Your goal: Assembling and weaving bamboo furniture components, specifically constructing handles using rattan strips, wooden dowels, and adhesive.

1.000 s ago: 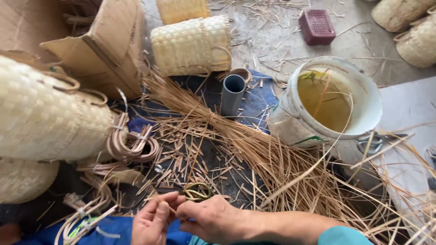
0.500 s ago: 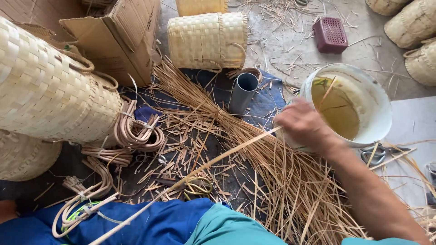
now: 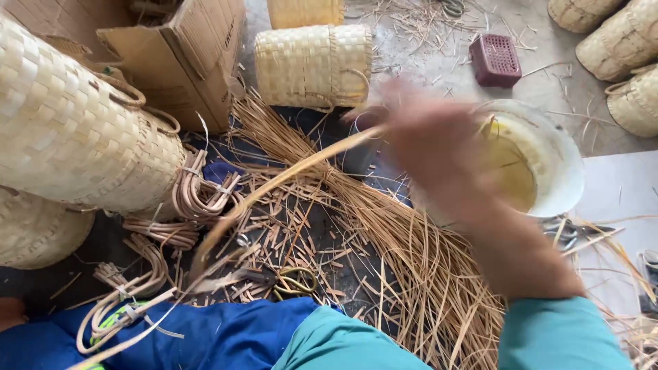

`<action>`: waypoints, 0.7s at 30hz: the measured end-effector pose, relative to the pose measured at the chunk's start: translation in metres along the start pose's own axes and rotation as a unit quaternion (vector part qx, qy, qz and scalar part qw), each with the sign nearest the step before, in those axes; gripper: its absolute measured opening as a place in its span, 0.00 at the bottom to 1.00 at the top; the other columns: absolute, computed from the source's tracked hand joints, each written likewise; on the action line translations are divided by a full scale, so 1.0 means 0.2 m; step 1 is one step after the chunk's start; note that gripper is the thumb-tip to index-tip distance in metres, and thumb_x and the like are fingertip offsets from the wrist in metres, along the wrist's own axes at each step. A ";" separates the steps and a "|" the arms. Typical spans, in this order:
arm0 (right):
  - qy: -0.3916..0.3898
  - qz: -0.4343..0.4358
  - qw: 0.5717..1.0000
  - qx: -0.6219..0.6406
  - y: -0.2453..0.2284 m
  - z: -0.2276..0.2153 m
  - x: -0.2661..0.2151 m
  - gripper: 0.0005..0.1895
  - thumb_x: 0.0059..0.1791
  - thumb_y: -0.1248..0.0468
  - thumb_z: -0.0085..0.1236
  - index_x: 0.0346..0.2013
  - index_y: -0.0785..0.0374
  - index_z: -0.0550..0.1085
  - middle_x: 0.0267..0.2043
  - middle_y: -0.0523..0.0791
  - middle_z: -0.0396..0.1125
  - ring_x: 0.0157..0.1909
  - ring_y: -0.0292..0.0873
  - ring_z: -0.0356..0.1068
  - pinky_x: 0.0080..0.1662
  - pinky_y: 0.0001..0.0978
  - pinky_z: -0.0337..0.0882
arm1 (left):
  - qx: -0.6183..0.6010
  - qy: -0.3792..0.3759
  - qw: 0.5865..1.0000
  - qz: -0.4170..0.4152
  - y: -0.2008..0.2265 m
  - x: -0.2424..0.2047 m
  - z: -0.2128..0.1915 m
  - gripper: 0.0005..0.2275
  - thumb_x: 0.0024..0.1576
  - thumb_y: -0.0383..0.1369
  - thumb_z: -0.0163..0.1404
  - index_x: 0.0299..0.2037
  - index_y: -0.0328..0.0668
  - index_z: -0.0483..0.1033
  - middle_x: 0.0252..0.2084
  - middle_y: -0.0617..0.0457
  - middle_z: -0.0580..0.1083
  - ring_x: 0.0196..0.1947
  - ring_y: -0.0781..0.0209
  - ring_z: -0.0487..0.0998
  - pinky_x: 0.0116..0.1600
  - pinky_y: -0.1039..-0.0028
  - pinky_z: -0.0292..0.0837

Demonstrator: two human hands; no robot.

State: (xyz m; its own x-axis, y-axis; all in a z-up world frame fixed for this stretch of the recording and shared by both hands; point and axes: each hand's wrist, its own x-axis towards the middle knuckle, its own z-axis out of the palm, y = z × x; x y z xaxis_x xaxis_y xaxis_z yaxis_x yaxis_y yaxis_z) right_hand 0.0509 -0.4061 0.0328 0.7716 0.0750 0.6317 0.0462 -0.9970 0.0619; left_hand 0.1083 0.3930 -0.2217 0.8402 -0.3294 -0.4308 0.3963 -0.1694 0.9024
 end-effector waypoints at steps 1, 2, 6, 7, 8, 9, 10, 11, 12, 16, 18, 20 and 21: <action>0.006 -0.086 0.995 0.051 -0.25 -0.03 0.04 0.05 0.52 0.57 0.61 0.35 0.52 0.77 0.21 0.41 0.65 0.19 0.40 0.65 0.21 0.39 0.61 | -0.002 -0.017 1.000 0.006 0.00 0.04 0.16 0.27 0.60 0.37 0.50 0.70 0.38 0.62 0.54 0.24 0.78 0.50 0.36 0.83 0.55 0.53 0.74; 0.013 -0.085 0.995 0.048 -0.45 -0.06 0.05 0.05 0.52 0.57 0.61 0.35 0.52 0.77 0.21 0.41 0.65 0.19 0.40 0.65 0.21 0.39 0.61 | -0.004 -0.035 0.999 0.014 0.05 0.07 0.28 0.28 0.60 0.37 0.50 0.71 0.39 0.61 0.54 0.25 0.78 0.50 0.37 0.84 0.55 0.54 0.75; -0.134 -0.238 0.924 0.268 -1.06 0.00 0.00 0.09 0.46 0.65 0.56 0.22 0.64 0.69 0.20 0.51 0.68 0.20 0.46 0.72 0.19 0.44 0.68 | 0.157 -0.011 0.979 0.132 0.09 0.16 0.79 0.23 0.61 0.37 0.47 0.67 0.41 0.69 0.48 0.36 0.81 0.45 0.50 0.85 0.51 0.64 0.77; -0.115 -0.200 0.913 0.336 -1.16 0.07 -0.04 0.09 0.48 0.66 0.55 0.24 0.66 0.69 0.22 0.52 0.68 0.21 0.48 0.73 0.21 0.42 0.68 | 0.314 0.054 0.921 0.226 0.07 0.16 0.89 0.19 0.64 0.37 0.43 0.61 0.40 0.77 0.42 0.45 0.82 0.38 0.62 0.84 0.47 0.72 0.77; -0.118 -0.196 0.912 0.340 -1.16 0.09 -0.04 0.09 0.48 0.66 0.55 0.24 0.66 0.69 0.22 0.52 0.68 0.21 0.48 0.73 0.21 0.42 0.68 | 0.316 0.052 0.922 0.220 0.06 0.14 0.87 0.19 0.64 0.37 0.43 0.61 0.40 0.77 0.42 0.45 0.82 0.38 0.62 0.84 0.47 0.72 0.77; -0.110 -0.184 0.910 0.356 -1.17 0.12 -0.05 0.08 0.47 0.66 0.55 0.26 0.66 0.69 0.24 0.51 0.69 0.24 0.48 0.73 0.24 0.41 0.69 | 0.356 0.075 0.903 0.227 0.04 0.13 0.84 0.17 0.65 0.36 0.43 0.59 0.42 0.79 0.40 0.48 0.82 0.37 0.65 0.83 0.46 0.75 0.77; -0.100 -0.175 0.906 0.372 -1.18 0.15 -0.04 0.07 0.47 0.65 0.56 0.28 0.67 0.70 0.25 0.50 0.69 0.27 0.48 0.73 0.28 0.40 0.71 | 0.395 0.100 0.882 0.236 0.03 0.11 0.81 0.15 0.66 0.35 0.43 0.57 0.44 0.80 0.39 0.51 0.82 0.35 0.67 0.81 0.46 0.77 0.76; -0.101 -0.174 0.904 0.377 -1.13 0.17 -0.05 0.07 0.47 0.65 0.56 0.28 0.67 0.70 0.25 0.50 0.69 0.27 0.48 0.73 0.28 0.40 0.71 | 0.397 0.101 0.883 0.231 0.04 0.09 0.77 0.15 0.66 0.35 0.43 0.57 0.44 0.80 0.39 0.51 0.82 0.35 0.67 0.81 0.46 0.77 0.76; -0.106 -0.224 0.893 0.376 -1.10 0.19 -0.05 0.06 0.47 0.64 0.57 0.29 0.63 0.71 0.27 0.46 0.69 0.34 0.48 0.72 0.36 0.44 0.70 | 0.339 0.132 0.910 0.201 0.04 0.04 0.73 0.14 0.66 0.35 0.43 0.54 0.41 0.79 0.34 0.51 0.79 0.31 0.67 0.78 0.40 0.77 0.73; -0.054 -0.346 0.815 0.462 -0.91 0.51 -0.12 0.13 0.48 0.59 0.62 0.47 0.57 0.75 0.39 0.44 0.67 0.52 0.49 0.67 0.66 0.50 0.64 | 0.144 0.268 0.947 0.098 0.07 -0.39 0.57 0.12 0.66 0.35 0.44 0.48 0.31 0.75 0.21 0.50 0.71 0.17 0.66 0.69 0.23 0.76 0.64; -0.129 -0.291 0.804 0.503 -0.75 0.58 -0.20 0.14 0.48 0.62 0.64 0.47 0.58 0.77 0.36 0.44 0.67 0.45 0.49 0.68 0.55 0.46 0.66 | 0.130 0.390 0.904 0.112 0.58 -0.57 0.98 0.13 0.68 0.34 0.45 0.46 0.28 0.75 0.22 0.48 0.69 0.17 0.67 0.67 0.23 0.76 0.59; -0.213 -0.233 0.789 0.527 -0.63 0.63 -0.25 0.14 0.47 0.65 0.66 0.48 0.58 0.78 0.33 0.45 0.68 0.39 0.50 0.69 0.43 0.42 0.69 | 0.122 0.498 0.850 0.125 0.81 -0.77 1.20 0.14 0.70 0.34 0.45 0.44 0.24 0.74 0.24 0.47 0.68 0.18 0.67 0.64 0.23 0.77 0.54; -0.223 -0.141 0.805 0.531 -0.57 0.63 -0.28 0.12 0.48 0.65 0.64 0.46 0.60 0.78 0.36 0.46 0.71 0.38 0.47 0.72 0.41 0.38 0.72 | 0.079 0.476 0.855 0.189 0.82 -0.81 1.18 0.14 0.73 0.33 0.46 0.44 0.23 0.73 0.25 0.48 0.69 0.19 0.69 0.65 0.26 0.78 0.57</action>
State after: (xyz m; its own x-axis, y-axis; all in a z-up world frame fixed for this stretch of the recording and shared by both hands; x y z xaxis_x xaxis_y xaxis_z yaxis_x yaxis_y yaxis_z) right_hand 0.0820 -0.2988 -0.1069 0.7759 0.5227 0.3531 0.5929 -0.4132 -0.6912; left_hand -0.0506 0.1990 -0.0066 0.8478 0.5042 0.1646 0.0375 -0.3666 0.9296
